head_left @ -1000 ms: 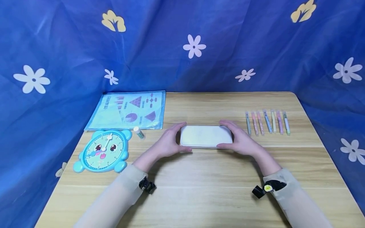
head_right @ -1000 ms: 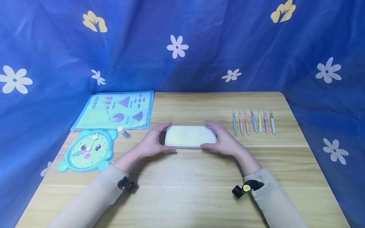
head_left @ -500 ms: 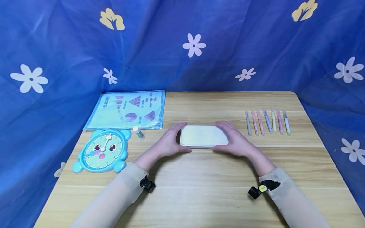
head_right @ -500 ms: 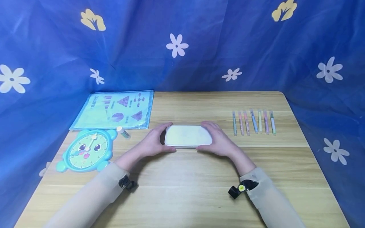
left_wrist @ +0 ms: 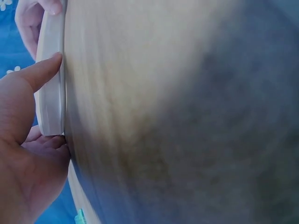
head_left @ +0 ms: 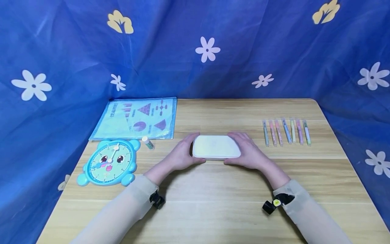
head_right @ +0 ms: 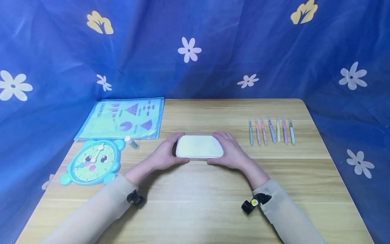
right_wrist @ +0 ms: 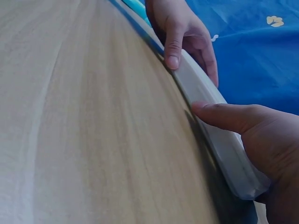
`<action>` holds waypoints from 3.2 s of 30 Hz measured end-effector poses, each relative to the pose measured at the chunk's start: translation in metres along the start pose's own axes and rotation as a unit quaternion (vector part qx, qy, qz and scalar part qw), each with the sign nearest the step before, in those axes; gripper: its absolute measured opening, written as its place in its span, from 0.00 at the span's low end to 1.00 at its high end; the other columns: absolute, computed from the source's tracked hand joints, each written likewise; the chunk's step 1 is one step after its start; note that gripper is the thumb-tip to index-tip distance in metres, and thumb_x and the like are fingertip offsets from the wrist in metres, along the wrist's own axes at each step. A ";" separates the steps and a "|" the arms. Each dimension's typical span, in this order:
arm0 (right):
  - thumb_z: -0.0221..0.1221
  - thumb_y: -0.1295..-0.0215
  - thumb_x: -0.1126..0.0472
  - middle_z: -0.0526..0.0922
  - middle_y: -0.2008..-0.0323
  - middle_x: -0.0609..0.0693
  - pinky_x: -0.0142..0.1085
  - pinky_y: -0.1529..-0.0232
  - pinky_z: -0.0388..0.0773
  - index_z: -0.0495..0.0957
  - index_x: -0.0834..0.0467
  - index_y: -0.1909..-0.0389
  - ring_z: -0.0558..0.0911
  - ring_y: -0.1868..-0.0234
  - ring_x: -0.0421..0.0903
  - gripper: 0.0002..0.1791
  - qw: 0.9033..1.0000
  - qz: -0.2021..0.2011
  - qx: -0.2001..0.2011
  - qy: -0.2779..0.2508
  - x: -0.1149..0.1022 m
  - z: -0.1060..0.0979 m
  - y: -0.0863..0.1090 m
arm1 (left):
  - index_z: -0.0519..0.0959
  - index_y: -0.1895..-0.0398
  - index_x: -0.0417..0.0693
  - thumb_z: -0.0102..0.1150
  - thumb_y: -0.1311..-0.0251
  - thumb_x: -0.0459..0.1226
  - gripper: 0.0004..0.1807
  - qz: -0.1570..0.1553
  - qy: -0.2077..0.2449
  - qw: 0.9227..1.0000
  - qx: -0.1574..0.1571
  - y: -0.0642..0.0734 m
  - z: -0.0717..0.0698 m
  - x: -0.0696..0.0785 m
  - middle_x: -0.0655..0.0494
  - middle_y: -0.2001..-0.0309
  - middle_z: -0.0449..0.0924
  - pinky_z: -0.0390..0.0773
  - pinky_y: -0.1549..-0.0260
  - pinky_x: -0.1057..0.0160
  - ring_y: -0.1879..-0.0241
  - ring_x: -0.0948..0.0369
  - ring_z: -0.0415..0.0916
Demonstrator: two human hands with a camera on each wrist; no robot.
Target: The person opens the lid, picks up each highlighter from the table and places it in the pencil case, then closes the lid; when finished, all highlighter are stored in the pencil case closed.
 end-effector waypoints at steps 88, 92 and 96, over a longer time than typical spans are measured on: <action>0.71 0.31 0.64 0.92 0.61 0.53 0.51 0.55 0.88 0.93 0.60 0.58 0.91 0.58 0.54 0.05 0.975 -0.009 0.216 -0.054 0.014 -0.112 -0.015 | 0.43 0.13 0.46 0.91 0.60 0.44 0.77 -0.045 0.057 0.997 0.005 -0.005 0.003 -0.006 0.52 0.25 0.71 0.55 0.22 0.56 0.24 0.57 0.63; 0.71 0.29 0.60 0.92 0.59 0.52 0.47 0.55 0.88 0.93 0.58 0.55 0.91 0.56 0.51 0.08 0.975 0.025 0.214 -0.050 0.022 -0.111 -0.020 | 0.41 0.12 0.47 0.91 0.60 0.45 0.79 -0.059 0.052 0.997 0.004 -0.004 0.003 -0.008 0.51 0.24 0.70 0.56 0.23 0.57 0.24 0.56 0.63; 0.70 0.28 0.55 0.92 0.58 0.50 0.35 0.58 0.84 0.92 0.56 0.53 0.91 0.56 0.48 0.11 0.974 0.057 0.216 -0.050 0.030 -0.109 -0.022 | 0.41 0.12 0.47 0.91 0.61 0.45 0.79 -0.061 0.052 0.997 0.004 -0.004 0.004 -0.008 0.52 0.24 0.70 0.56 0.23 0.57 0.24 0.57 0.64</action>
Point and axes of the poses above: each hand's wrist, its own y-axis away from the middle knuckle, its own z-axis out of the palm, x = y × z, the point moved 10 cm from there along -y, towards the middle knuckle
